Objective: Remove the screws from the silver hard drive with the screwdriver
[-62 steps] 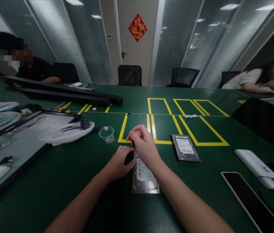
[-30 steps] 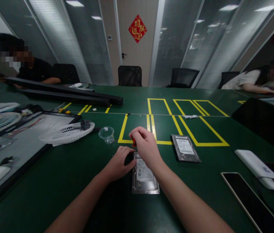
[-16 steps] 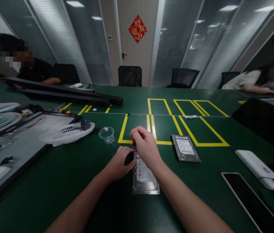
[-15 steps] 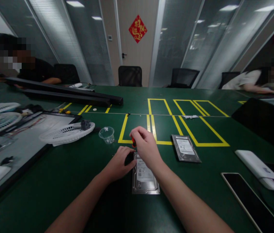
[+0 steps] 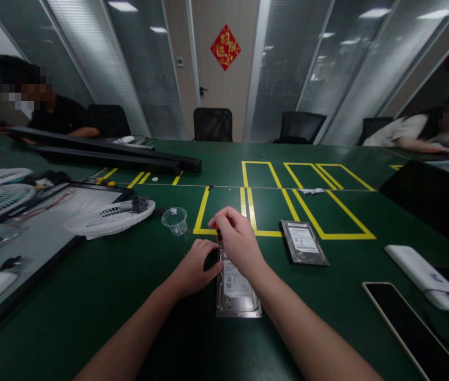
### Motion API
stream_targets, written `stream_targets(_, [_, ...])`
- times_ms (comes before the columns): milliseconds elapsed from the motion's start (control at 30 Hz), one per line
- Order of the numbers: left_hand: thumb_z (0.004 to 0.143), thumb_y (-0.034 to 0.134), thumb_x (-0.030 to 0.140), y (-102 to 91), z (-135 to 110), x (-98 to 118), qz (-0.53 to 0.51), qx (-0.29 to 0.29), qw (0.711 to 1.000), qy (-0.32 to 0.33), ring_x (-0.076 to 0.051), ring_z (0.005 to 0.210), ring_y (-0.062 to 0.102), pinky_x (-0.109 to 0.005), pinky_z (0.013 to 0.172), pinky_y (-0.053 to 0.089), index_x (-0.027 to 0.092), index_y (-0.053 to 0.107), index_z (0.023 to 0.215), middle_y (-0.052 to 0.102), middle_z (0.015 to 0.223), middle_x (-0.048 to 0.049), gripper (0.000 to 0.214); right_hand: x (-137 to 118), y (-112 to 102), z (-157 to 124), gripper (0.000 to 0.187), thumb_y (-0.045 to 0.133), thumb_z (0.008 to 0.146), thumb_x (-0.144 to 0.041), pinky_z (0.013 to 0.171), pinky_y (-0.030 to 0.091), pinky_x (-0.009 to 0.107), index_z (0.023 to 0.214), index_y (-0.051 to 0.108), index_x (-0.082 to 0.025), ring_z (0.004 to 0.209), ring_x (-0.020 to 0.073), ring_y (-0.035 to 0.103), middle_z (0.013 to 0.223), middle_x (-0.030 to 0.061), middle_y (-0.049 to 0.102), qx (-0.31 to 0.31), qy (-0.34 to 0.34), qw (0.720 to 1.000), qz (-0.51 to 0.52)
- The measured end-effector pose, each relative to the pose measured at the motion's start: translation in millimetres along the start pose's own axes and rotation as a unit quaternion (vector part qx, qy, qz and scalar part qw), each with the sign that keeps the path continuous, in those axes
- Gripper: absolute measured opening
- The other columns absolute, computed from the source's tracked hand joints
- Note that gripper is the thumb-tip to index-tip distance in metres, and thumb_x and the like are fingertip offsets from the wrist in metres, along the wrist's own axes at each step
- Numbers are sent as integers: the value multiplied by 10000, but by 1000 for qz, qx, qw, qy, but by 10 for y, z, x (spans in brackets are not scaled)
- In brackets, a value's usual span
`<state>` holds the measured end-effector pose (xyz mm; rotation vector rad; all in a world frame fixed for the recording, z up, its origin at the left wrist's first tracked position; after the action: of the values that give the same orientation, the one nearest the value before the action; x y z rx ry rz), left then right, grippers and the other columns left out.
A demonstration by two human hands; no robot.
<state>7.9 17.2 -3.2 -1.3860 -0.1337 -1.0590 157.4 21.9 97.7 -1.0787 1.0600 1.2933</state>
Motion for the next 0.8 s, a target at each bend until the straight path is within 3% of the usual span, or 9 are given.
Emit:
stream_targets(233, [954, 701, 287, 9, 4, -17, 7, -8, 1000, -2, -314, 1165, 593, -494, 1031, 514, 210, 658, 1206, 690, 1232, -110, 266, -4, -12, 11, 228, 546, 951, -330, 640, 402, 297, 759, 617, -230, 695, 163, 529, 719, -22, 569, 5, -11, 1000, -16])
stream_targets(400, [949, 703, 268, 3, 3, -2, -2, -8, 1000, 0, -310, 1173, 592, -493, 1036, 512, 219, 645, 1247, 686, 1252, -105, 307, -40, 3, 0, 277, 572, 970, -385, 657, 431, 294, 755, 630, -220, 704, 157, 558, 741, -8, 618, -5, -9, 1000, -11])
stream_targets(567, [933, 710, 249, -3, 7, 18, -5, 1, 1000, 2, -320, 1169, 595, -510, 1043, 513, 217, 650, 1230, 691, 1237, -112, 304, -20, 21, -2, 275, 663, 946, -481, 668, 493, 298, 867, 590, -228, 721, 159, 634, 816, 22, 716, 15, 4, 1000, 26])
stream_targets(800, [929, 725, 241, 8, -1, -6, 6, 11, 1000, 20, -321, 1202, 594, -503, 1062, 513, 225, 654, 1243, 693, 1258, -110, 322, 5, 21, -7, 302, 638, 951, -532, 632, 592, 310, 903, 616, -235, 826, 192, 672, 888, 38, 697, 2, 23, 997, 71])
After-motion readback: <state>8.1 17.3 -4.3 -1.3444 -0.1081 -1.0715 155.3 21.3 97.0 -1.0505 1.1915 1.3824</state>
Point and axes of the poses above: each hand's wrist, its own z-axis towards the middle knuckle, its own y-axis out of the palm, x = y × z, the point moved 2 cm from there along z, towards the middle knuckle
